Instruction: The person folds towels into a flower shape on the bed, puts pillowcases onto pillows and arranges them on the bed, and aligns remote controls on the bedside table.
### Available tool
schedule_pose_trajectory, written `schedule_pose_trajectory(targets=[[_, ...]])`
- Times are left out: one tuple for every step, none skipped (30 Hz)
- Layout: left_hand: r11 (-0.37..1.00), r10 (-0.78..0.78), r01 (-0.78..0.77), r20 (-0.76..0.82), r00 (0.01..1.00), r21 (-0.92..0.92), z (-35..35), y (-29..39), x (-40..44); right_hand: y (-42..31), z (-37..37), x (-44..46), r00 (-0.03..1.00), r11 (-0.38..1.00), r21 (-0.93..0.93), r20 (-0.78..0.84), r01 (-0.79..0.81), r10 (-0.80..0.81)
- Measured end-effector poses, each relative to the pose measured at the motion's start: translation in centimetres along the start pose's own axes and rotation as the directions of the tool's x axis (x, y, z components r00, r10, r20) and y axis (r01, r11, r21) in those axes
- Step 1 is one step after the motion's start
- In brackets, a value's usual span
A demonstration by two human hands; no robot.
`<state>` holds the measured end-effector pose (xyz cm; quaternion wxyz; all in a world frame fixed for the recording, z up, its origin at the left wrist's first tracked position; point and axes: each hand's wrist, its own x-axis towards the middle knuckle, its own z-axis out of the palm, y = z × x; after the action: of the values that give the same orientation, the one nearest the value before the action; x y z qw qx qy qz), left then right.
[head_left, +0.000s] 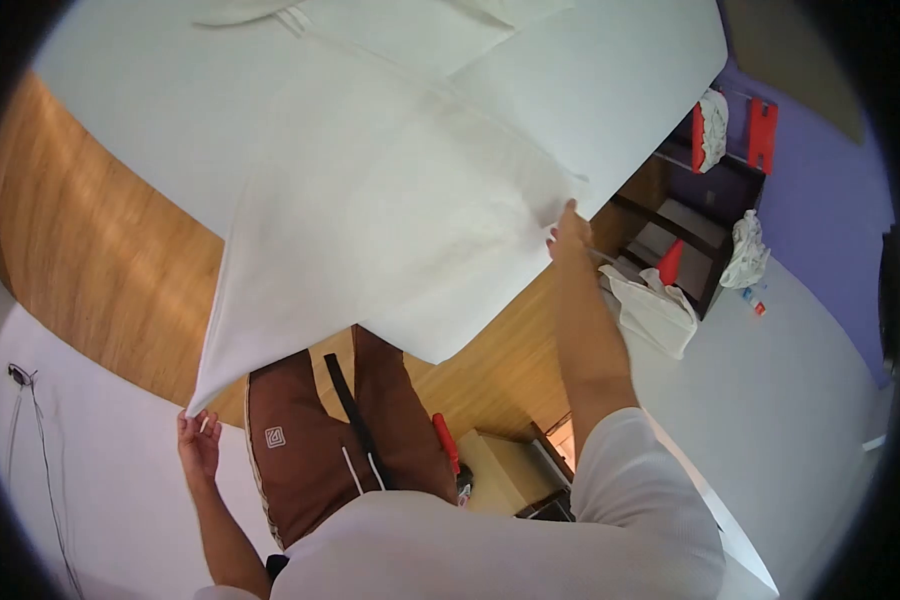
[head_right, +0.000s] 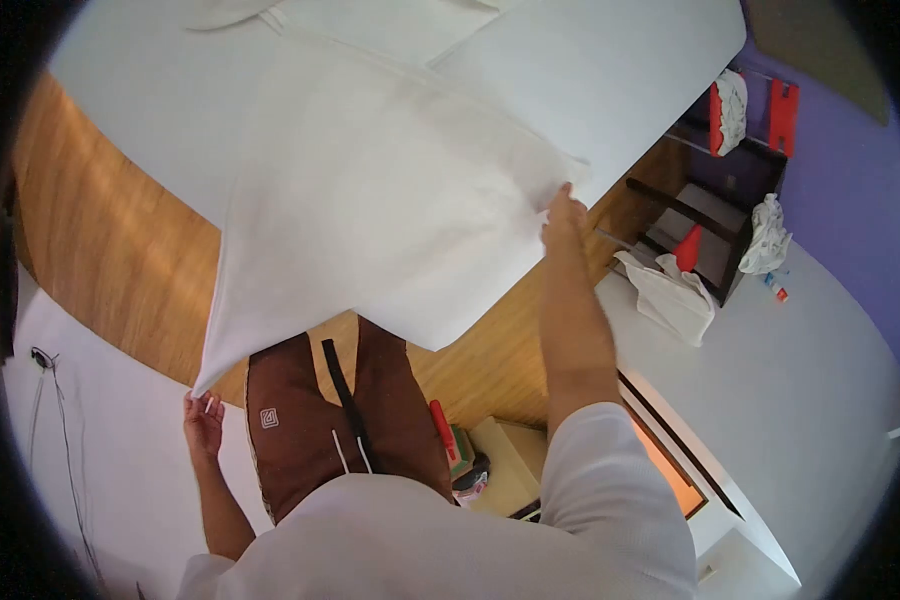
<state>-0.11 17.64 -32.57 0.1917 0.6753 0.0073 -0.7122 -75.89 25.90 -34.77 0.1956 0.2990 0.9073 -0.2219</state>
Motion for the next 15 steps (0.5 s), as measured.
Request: schedule_pose_trajectory(targets=[[0.999, 0.034, -0.034, -0.005, 0.999, 0.016, 1.2, 0.9, -0.6, 0.7, -0.7, 2.9, 0.995, 0.990, 0.096, -0.014, -0.100, 0.102], [0.999, 0.039, -0.039, -0.016, 0.999, 0.011, 1.5, 1.8, -1.1, 0.5, -1.4, 4.8, 0.993, 0.990, 0.087, 0.051, -0.112, 0.108], [0.997, 0.071, -0.071, -0.014, 0.997, 0.026, 2.0, 2.5, -1.5, 0.3, -1.7, 6.6, 0.986, 0.989, 0.081, 0.120, -0.127, 0.117], [0.993, 0.102, -0.101, -0.012, 0.995, 0.054, 2.9, 3.5, -2.2, 0.5, -1.5, 9.2, 0.962, 0.984, 0.149, 0.266, -0.096, 0.053], [0.984, 0.165, -0.167, 0.032, 0.986, 0.062, 3.9, 4.5, -3.0, 0.4, -1.3, 11.8, 0.938, 0.988, 0.123, 0.343, -0.092, 0.045], [0.971, 0.221, -0.224, 0.037, 0.974, 0.089, 4.6, 6.1, -3.3, -0.4, -1.2, 11.5, 0.941, 0.994, 0.104, 0.339, -0.033, -0.004], [0.953, 0.278, -0.282, 0.048, 0.959, 0.108, 5.4, 7.5, -3.7, -1.6, -1.1, 11.1, 0.946, 0.994, 0.067, 0.318, -0.090, 0.064], [0.932, 0.338, -0.343, 0.062, 0.939, 0.118, 5.8, 8.7, -4.2, -2.4, -1.5, 10.2, 0.946, 0.984, 0.156, 0.324, -0.082, 0.028], [0.920, 0.378, -0.388, 0.145, 0.915, 0.052, 5.7, 10.8, -4.5, -3.0, -2.0, 11.0, 0.933, 0.959, 0.265, 0.361, -0.098, -0.004], [0.903, 0.422, -0.429, 0.226, 0.878, -0.022, 5.3, 13.4, -4.7, -4.0, -3.3, 10.6, 0.929, 0.945, 0.319, 0.365, -0.068, -0.056], [0.889, 0.447, -0.454, 0.310, 0.839, -0.053, 5.5, 15.9, -5.1, -4.9, -4.7, 11.2, 0.918, 0.923, 0.377, 0.388, -0.074, -0.085], [0.883, 0.452, -0.470, 0.311, 0.836, -0.022, 5.3, 17.4, -5.5, -5.3, -6.2, 12.8, 0.902, 0.891, 0.447, 0.413, -0.080, -0.127], [0.875, 0.458, -0.484, 0.310, 0.833, 0.006, 4.7, 18.3, -5.9, -5.4, -7.8, 13.2, 0.898, 0.876, 0.472, 0.422, -0.101, -0.124], [0.867, 0.464, -0.497, 0.311, 0.829, 0.031, 4.2, 18.7, -6.3, -5.5, -9.5, 13.0, 0.894, 0.859, 0.497, 0.430, -0.120, -0.124], [0.876, 0.452, -0.480, 0.282, 0.847, 0.038, 3.5, 18.0, -6.7, -5.1, -11.0, 12.8, 0.891, 0.852, 0.513, 0.428, -0.103, -0.150]])
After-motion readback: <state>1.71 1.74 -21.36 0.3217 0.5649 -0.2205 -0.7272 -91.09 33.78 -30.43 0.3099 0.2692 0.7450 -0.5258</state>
